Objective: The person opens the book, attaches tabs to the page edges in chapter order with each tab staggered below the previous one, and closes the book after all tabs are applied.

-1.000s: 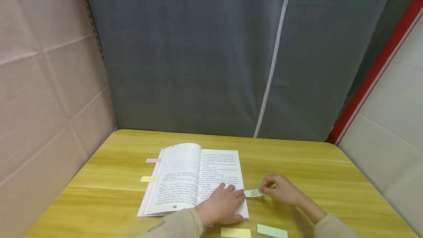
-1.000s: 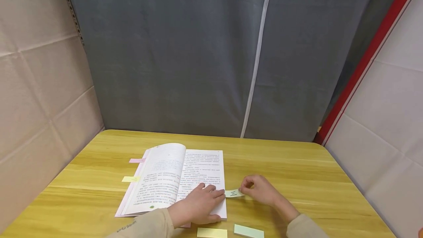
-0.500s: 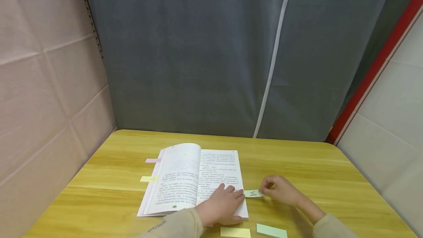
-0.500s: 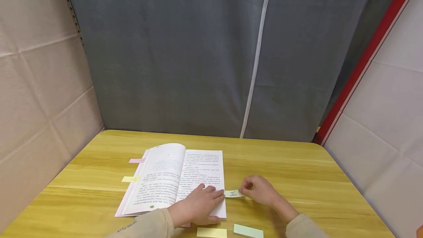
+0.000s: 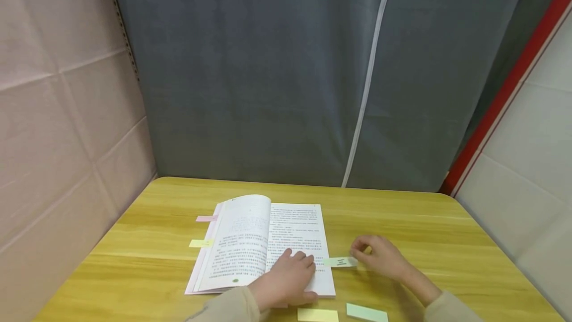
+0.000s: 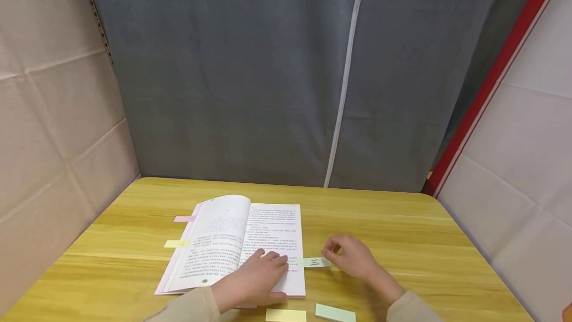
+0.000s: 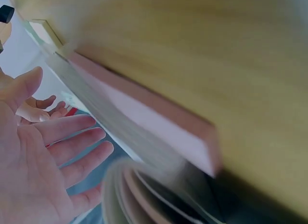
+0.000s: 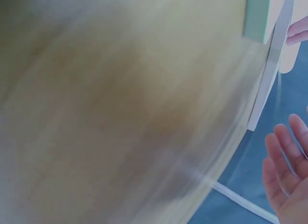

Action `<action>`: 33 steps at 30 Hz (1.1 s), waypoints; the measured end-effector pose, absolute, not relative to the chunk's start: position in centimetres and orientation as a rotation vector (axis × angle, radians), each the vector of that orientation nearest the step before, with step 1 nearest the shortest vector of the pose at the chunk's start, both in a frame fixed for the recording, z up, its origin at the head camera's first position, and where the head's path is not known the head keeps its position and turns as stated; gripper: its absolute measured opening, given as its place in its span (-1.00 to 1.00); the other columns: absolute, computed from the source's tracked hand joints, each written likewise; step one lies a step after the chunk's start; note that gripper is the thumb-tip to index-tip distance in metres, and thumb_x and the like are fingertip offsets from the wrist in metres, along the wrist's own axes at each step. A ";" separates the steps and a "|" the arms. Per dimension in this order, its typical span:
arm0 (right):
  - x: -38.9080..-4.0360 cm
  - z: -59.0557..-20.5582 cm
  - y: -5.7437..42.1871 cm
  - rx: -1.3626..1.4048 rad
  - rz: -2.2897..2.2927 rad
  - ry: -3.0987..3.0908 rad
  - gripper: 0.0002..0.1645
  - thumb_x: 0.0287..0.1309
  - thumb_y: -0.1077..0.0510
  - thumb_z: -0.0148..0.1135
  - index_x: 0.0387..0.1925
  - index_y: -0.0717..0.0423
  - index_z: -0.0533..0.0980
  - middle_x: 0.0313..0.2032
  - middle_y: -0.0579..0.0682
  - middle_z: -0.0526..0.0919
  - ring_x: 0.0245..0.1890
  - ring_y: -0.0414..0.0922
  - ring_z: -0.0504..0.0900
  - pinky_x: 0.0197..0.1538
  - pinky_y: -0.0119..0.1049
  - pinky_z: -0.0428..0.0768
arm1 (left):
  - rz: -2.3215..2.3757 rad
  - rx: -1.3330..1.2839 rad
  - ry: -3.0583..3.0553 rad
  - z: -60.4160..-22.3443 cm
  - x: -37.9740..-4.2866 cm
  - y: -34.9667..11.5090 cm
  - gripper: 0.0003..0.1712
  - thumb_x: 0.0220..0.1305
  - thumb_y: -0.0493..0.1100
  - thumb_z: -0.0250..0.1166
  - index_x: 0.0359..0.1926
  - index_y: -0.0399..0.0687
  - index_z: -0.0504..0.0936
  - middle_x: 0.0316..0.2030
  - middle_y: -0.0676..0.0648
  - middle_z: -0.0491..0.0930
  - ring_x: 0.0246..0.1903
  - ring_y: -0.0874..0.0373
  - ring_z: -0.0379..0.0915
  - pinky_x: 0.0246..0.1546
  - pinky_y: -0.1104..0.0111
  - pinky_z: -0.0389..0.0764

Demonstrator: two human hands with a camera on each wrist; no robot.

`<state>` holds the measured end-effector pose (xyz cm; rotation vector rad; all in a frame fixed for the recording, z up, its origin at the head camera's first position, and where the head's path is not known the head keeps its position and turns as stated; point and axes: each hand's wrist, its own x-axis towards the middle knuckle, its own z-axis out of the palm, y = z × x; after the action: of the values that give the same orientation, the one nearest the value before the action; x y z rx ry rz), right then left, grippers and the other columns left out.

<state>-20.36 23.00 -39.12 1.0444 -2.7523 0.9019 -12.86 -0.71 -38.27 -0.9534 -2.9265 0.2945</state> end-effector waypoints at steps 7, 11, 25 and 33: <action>-19.7 -38.7 21.6 1.094 0.670 -2.512 -0.95 -0.06 0.13 0.26 -0.47 -0.06 0.54 -0.44 -0.33 0.50 -0.40 -0.29 0.50 -0.39 -0.35 0.49 | 0.146 -0.899 -2.905 -37.9 -12.1 -3.6 -0.37 0.02 0.29 0.10 0.00 0.00 0.48 0.01 0.04 0.41 -0.02 0.13 0.30 -0.05 0.16 0.29; -19.1 -38.8 20.4 1.165 0.517 -2.358 -0.85 -0.19 0.15 0.32 -0.45 -0.02 0.55 -0.40 -0.24 0.55 -0.38 -0.25 0.51 -0.39 -0.35 0.51 | 0.112 -0.880 -2.863 -37.6 -11.5 -5.8 -0.41 0.04 0.22 0.14 0.04 0.02 0.46 0.01 0.00 0.41 -0.03 0.11 0.31 -0.10 0.19 0.32; -16.7 -39.3 17.7 1.320 0.348 -2.439 -0.81 -0.10 0.03 0.24 -0.37 -0.02 0.57 -0.36 -0.25 0.52 -0.34 -0.27 0.44 -0.31 -0.30 0.46 | 0.067 -0.737 -2.733 -38.1 -9.2 -12.6 -0.38 -0.12 0.22 0.26 -0.06 -0.01 0.50 -0.13 0.00 0.44 -0.20 0.09 0.35 -0.38 0.24 0.39; -16.5 -39.5 17.4 1.337 0.272 -2.558 -0.72 -0.06 -0.07 0.20 -0.31 -0.03 0.57 -0.31 -0.22 0.52 -0.32 -0.24 0.43 -0.26 -0.20 0.45 | 0.089 -0.715 -2.782 -38.6 -8.3 -14.5 -0.22 -0.26 -0.01 0.37 0.09 -0.10 0.38 -0.04 -0.07 0.39 -0.16 0.05 0.32 -0.40 0.21 0.40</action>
<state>-16.52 17.43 -39.50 1.3366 -2.5583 0.2718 -8.29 -14.49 -38.55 -0.7150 -2.7823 0.0891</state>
